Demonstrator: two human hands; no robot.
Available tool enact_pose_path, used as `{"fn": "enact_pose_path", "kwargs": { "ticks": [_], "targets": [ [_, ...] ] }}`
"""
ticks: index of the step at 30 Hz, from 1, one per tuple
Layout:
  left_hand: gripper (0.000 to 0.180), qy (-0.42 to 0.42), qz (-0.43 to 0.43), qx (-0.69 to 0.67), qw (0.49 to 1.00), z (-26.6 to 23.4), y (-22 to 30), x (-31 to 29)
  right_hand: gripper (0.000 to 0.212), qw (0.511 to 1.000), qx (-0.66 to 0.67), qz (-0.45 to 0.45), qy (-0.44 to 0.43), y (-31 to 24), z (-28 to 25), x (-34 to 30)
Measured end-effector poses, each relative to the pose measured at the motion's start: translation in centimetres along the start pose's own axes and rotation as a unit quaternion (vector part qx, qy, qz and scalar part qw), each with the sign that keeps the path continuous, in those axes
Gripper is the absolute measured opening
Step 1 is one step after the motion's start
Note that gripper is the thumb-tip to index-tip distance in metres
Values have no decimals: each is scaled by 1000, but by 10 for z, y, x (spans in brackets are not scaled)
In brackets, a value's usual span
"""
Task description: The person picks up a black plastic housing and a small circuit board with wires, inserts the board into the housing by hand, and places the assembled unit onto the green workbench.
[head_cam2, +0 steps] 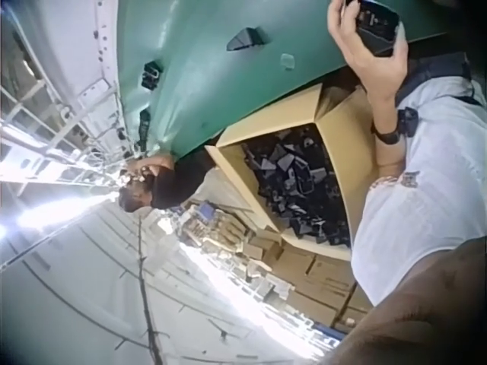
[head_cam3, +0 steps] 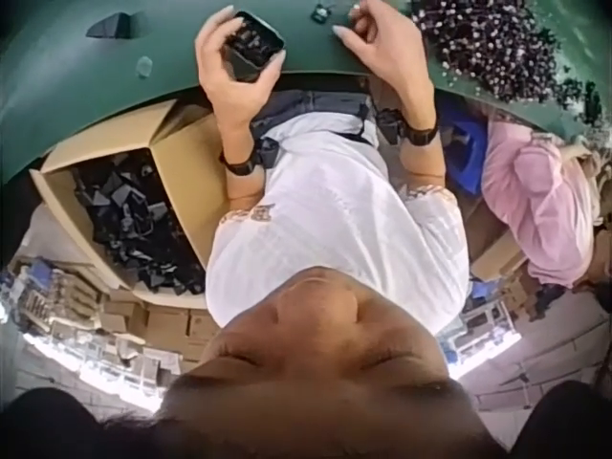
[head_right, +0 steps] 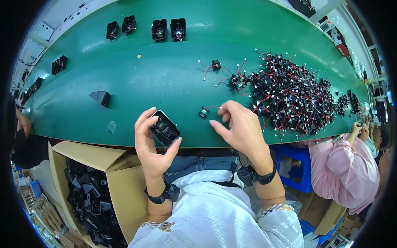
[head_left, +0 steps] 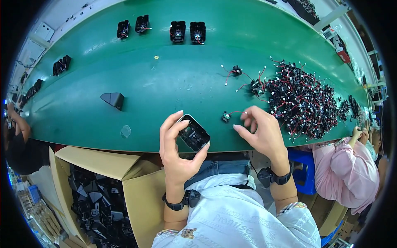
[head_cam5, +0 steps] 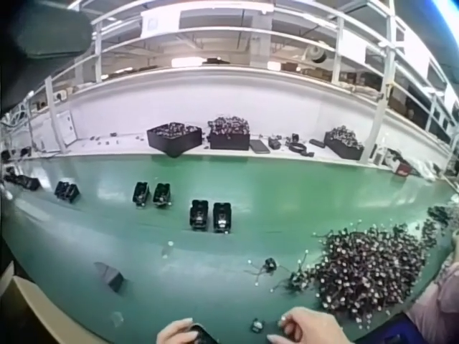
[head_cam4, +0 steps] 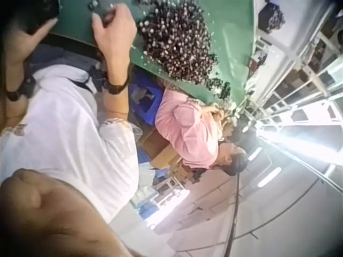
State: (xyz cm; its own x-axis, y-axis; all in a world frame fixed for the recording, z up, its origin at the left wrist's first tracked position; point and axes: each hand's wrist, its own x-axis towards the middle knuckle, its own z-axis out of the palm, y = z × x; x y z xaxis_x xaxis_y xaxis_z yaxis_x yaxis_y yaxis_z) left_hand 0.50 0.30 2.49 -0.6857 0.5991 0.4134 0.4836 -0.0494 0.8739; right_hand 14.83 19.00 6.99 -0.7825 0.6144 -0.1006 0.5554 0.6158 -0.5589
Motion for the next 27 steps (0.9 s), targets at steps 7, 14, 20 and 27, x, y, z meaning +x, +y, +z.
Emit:
{"fn": "enact_pose_path", "kwargs": {
  "ticks": [7,14,20,27],
  "targets": [
    [70,-24,-49,-136,989,4,-5,-4,17,978,171,-54,102,1,38,12],
    [73,-2,-68,-128,990,-3,-8,-5,27,981,152,-104,60,-15,33,14],
    [77,25,-72,-155,985,-12,-5,-7,17,967,178,-160,83,-18,66,25],
    [78,-12,-85,-204,975,-7,-9,-9,13,962,228,-141,49,-13,52,18]
  ]
}}
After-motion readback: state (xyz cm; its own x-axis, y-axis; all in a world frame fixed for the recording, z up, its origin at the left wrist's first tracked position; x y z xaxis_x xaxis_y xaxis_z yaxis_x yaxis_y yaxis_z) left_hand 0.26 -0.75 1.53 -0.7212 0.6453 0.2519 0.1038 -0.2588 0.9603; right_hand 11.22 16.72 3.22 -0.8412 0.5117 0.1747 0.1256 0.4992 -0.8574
